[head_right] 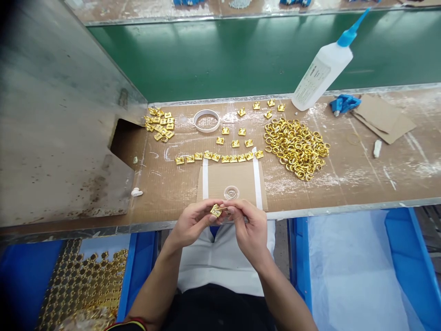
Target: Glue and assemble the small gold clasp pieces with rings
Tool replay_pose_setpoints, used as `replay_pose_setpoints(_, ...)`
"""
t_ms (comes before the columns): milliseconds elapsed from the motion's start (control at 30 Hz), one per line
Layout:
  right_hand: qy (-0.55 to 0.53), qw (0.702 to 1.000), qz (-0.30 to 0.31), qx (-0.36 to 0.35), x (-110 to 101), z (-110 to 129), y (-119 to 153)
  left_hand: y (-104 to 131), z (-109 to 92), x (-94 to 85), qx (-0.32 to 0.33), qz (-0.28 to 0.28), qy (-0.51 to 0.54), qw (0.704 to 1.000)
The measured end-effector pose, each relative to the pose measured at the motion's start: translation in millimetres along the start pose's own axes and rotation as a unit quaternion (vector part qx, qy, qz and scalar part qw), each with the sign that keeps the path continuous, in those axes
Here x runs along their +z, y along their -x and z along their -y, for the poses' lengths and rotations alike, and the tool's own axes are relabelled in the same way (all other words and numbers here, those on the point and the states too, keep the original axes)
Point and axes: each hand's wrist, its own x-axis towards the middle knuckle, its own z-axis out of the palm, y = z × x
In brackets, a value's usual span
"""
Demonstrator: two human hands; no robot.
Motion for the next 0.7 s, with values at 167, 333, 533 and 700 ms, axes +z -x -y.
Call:
replay_pose_setpoints(167, -0.002, 1.000, 0.002, 0.013, -0.7, -0.2, -0.9, 1.1, -0.2, 0.0, -0.009, 0.000, 0.005, 1.000)
replay_pose_setpoints(333, -0.014, 1.000, 0.002, 0.018, -1.0, 0.1, -1.5, 1.5, -1.2, -0.2, -0.013, 0.001, 0.004, 1.000)
replay_pose_setpoints(533, -0.034, 0.999, 0.002, 0.015, -0.7, 0.1, -1.6, 1.1, -0.5, -0.6, -0.009, 0.005, 0.014, 1.000)
replay_pose_setpoints(700, -0.041, 0.999, 0.005, 0.009, -0.9, 0.1, -2.5, 1.1, -1.9, 0.0, -0.008, 0.002, 0.015, 1.000)
